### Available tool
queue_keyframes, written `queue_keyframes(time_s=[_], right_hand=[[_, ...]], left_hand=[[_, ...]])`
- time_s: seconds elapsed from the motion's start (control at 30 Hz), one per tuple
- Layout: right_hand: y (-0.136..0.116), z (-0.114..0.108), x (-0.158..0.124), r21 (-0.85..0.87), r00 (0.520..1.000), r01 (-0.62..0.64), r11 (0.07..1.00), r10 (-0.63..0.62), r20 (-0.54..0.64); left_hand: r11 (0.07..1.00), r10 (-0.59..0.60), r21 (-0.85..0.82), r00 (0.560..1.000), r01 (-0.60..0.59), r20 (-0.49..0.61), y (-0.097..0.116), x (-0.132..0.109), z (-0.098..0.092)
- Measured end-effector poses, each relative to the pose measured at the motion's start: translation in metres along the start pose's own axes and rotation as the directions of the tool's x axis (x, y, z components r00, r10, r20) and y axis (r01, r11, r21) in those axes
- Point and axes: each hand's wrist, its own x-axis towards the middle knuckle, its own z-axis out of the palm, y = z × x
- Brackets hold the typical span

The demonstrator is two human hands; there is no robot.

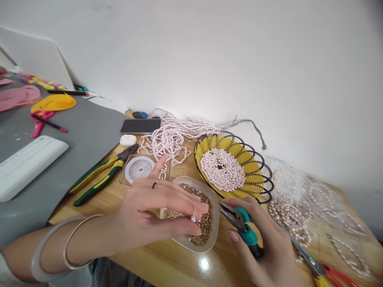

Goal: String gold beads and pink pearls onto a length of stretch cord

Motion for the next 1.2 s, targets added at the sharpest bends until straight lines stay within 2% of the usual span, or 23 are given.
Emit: queue_keyframes(time_s=[0.47,0.9,1.2], right_hand=[[-0.001,0.005,-0.005,0.039,1.0,-0.01,0.999,0.011,-0.007],[-0.005,0.003,-0.009,-0.057,0.999,0.013,0.998,-0.015,-0.038],[-0.015,-0.005,-0.005,0.035,0.999,-0.004,0.999,0.002,0.045]], left_hand=[[1.0,0.009,0.018,1.0,-0.01,0.03,0.0,0.0,-0.003],[1.0,0.012,0.022,1.0,-0.012,0.019,0.001,0.002,0.001],[0.999,0.013,0.039,0.998,-0.015,0.062,0.001,0.003,-0.001]])
